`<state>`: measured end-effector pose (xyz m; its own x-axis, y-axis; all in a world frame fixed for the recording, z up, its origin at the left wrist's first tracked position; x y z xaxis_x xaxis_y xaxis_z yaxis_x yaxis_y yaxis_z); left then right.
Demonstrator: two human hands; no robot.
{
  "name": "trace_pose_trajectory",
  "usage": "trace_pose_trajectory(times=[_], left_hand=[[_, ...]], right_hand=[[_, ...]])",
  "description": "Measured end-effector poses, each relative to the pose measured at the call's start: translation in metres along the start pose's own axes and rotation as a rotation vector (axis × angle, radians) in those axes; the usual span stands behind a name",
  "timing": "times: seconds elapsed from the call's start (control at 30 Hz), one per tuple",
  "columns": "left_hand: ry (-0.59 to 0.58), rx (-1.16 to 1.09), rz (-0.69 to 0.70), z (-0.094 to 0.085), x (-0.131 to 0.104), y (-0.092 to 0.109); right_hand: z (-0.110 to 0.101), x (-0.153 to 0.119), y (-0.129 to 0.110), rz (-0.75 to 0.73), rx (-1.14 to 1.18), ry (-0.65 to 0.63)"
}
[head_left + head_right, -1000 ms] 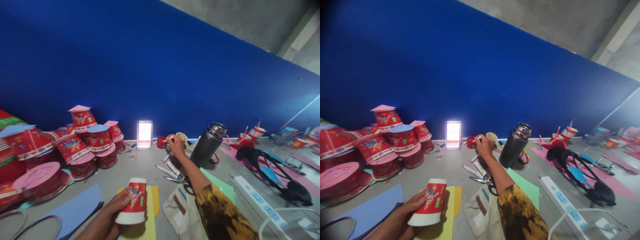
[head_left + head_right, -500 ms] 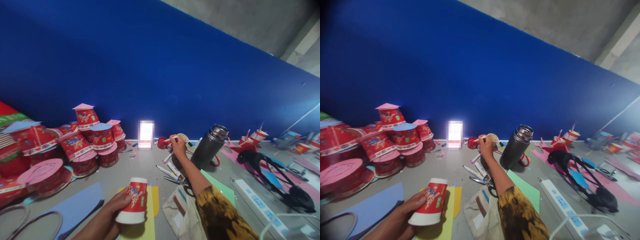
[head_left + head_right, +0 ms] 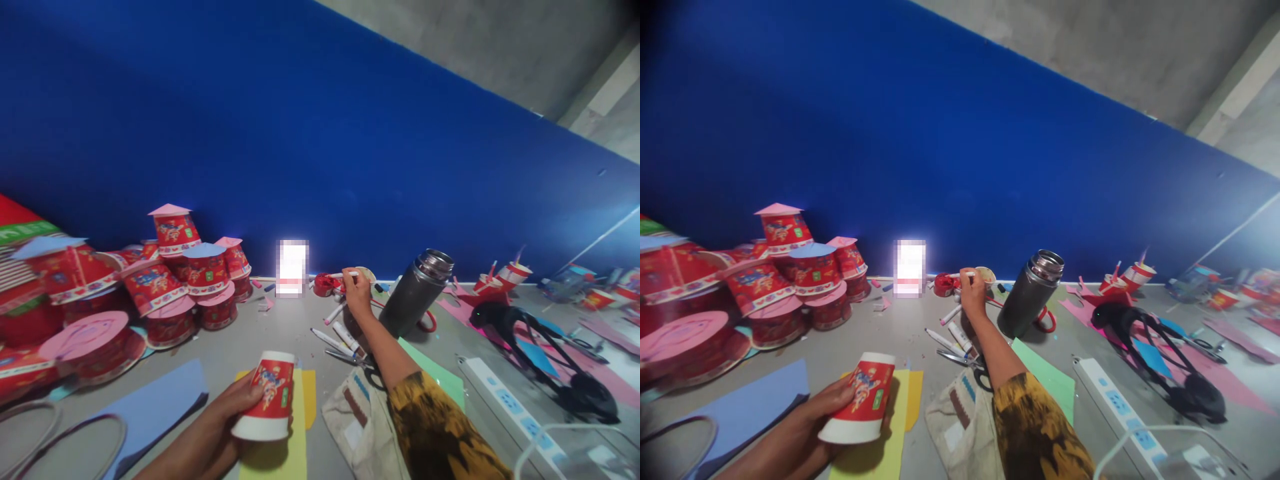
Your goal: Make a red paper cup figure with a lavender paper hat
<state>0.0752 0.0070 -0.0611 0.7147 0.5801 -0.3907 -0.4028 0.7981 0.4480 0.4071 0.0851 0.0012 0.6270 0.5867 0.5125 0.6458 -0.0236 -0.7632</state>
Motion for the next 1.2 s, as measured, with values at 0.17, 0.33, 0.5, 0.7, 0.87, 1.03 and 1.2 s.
trace_pose_trajectory(times=[0.17, 0.33, 0.5, 0.7, 0.87, 1.03, 1.2], left_hand=[[-0.012, -0.043, 0.0, -0.001, 0.004, 0.0], [0.027, -0.081, -0.004, -0.001, 0.005, 0.001], [0.058, -0.078, -0.007, 0.001, 0.0, 0.002], [0.046, -0.093, -0.014, 0.0, 0.0, 0.0], [0.021, -0.1, 0.003, -0.006, 0.005, -0.002], [0.034, -0.089, 0.011, -0.007, 0.005, -0.002], [0.058, -0.087, 0.024, -0.007, 0.004, 0.0]], right_hand=[[0.001, -0.002, 0.004, 0.024, 0.02, -0.014], [0.009, -0.003, 0.008, 0.055, 0.08, -0.041], [0.0, 0.001, 0.013, 0.108, 0.116, -0.005], [-0.007, -0.004, 0.001, 0.047, 0.047, 0.0], [0.0, -0.004, -0.006, 0.022, 0.046, -0.012], [-0.005, 0.003, 0.0, 0.126, 0.175, 0.034], [-0.01, 0.0, 0.004, 0.259, 0.373, 0.006]])
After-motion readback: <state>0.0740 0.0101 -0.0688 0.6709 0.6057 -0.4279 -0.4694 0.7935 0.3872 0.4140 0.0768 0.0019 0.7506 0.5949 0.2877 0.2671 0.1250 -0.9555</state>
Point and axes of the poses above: each hand's wrist, its own x-axis towards the middle knuckle, its own z-axis out of the palm, y = z × x, the point moved 7 cm from there along x, towards the middle knuckle, and after that the axes turned 14 degrees about -x, right-handed, at the moved point
